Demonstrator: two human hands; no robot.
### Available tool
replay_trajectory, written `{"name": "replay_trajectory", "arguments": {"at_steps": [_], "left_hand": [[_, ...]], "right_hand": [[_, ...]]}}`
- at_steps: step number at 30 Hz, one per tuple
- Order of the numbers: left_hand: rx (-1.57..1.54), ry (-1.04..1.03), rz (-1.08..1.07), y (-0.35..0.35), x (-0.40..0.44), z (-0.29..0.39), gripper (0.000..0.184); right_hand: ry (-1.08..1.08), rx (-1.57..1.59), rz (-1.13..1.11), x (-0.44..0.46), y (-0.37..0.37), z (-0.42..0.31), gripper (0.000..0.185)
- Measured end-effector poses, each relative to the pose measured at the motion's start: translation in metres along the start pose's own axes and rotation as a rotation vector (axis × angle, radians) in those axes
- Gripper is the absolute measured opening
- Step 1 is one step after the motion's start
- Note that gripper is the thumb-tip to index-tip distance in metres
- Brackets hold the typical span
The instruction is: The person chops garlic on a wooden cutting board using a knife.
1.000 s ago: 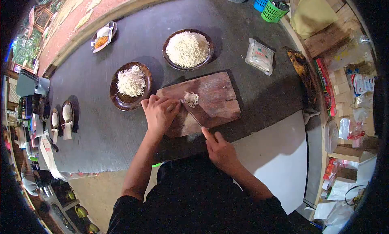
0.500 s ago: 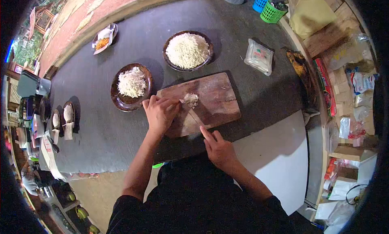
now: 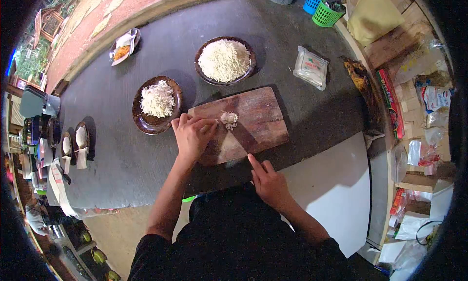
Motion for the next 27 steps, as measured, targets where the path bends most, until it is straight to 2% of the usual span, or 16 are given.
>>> {"name": "replay_trajectory", "arguments": {"at_steps": [6, 11, 21, 27], "left_hand": [[-0.054, -0.014, -0.052, 0.0, 0.009, 0.001, 0.015], [-0.02, 0.038, -0.062, -0.001, 0.008, -0.001, 0.015], [-0.024, 0.015, -0.043, 0.003, 0.01, 0.003, 0.013], [-0.034, 0.082, -0.049, 0.003, 0.011, 0.0, 0.012]], "right_hand": [[-0.013, 0.038, 0.077, 0.002, -0.004, 0.004, 0.052], [0.018, 0.017, 0.041, 0.009, -0.007, -0.004, 0.054], [-0.021, -0.029, -0.055, 0.025, -0.007, -0.008, 0.056], [0.0, -0.023, 0.031, 0.005, -0.001, 0.002, 0.054]]}}
Point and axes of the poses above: each hand's wrist, its own x-axis towards the middle knuckle, its own y-axis out of the back of the hand, z = x × y, the point moved 3 cm from there along x, towards the middle knuckle, and after that the axes turned 5 degrees about y, right-handed, at the moved point
